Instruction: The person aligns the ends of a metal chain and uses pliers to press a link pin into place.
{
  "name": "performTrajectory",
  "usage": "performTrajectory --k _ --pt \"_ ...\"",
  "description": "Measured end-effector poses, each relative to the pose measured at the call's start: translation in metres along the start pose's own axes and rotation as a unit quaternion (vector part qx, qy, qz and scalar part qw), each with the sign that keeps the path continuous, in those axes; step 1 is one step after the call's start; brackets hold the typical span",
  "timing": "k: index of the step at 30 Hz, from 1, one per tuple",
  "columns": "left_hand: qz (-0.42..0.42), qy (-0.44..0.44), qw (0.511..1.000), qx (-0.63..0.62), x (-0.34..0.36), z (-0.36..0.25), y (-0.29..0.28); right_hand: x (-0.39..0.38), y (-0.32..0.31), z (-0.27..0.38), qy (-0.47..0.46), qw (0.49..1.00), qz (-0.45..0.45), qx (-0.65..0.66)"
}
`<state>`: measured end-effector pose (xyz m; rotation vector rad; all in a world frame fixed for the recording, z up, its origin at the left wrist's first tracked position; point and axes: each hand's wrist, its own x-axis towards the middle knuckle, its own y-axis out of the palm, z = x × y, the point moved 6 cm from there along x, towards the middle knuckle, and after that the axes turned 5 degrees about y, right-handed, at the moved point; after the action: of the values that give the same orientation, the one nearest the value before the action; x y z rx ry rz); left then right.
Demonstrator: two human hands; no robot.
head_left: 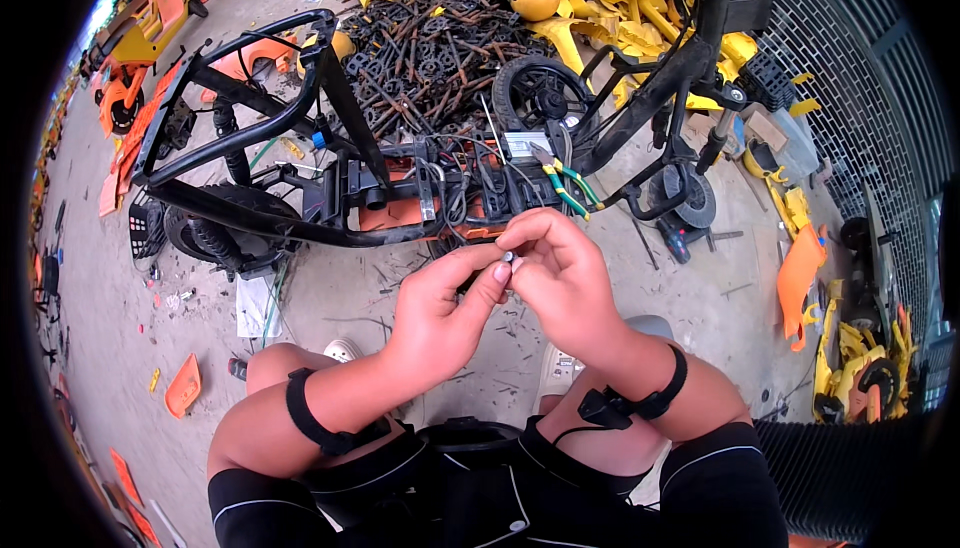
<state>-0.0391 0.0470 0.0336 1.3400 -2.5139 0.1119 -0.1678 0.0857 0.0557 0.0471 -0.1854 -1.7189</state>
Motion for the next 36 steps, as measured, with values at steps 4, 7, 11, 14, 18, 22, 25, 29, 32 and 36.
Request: performTrajectory --k 4,7,11,14,18,22,25,29,32,36 --pt "-0.011 0.082 0.994 0.066 0.002 -0.022 -0.005 -0.001 0.000 0.009 -0.092 0.994 0.044 -0.028" --pt "-0.020 0.113 0.988 0.100 0.002 -0.030 -0.006 -0.002 0.000 0.013 -0.094 0.993 0.062 -0.019" --pt "0.006 0.155 0.977 0.145 0.007 -0.041 -0.005 -0.002 -0.004 0.013 -0.109 0.991 0.062 -0.050" --pt "-0.001 0.076 0.996 0.057 0.005 -0.033 -0.005 -0.001 0.000 0.015 -0.060 0.996 0.053 -0.030" --pt "-0.001 0.070 0.997 0.039 0.005 -0.031 -0.005 0.002 -0.001 0.019 0.048 0.998 0.042 0.009" --pt "-0.002 0.067 0.998 -0.017 0.009 -0.024 -0.009 0.009 -0.014 -0.010 0.174 0.981 0.051 -0.064" --pt "-0.030 0.062 0.997 -0.038 0.012 -0.030 -0.008 -0.013 -0.012 -0.032 0.364 0.914 0.174 -0.039" --pt "-0.058 0.059 0.991 -0.104 0.013 -0.034 -0.005 -0.044 0.020 -0.050 0.455 0.825 0.258 0.214" --pt "-0.023 0.059 0.983 -0.172 0.008 -0.034 0.006 -0.034 0.037 -0.056 0.373 0.836 0.193 0.352" --pt "0.005 0.035 0.969 -0.244 -0.001 -0.039 0.011 -0.009 0.011 -0.054 0.247 0.884 0.036 0.395"
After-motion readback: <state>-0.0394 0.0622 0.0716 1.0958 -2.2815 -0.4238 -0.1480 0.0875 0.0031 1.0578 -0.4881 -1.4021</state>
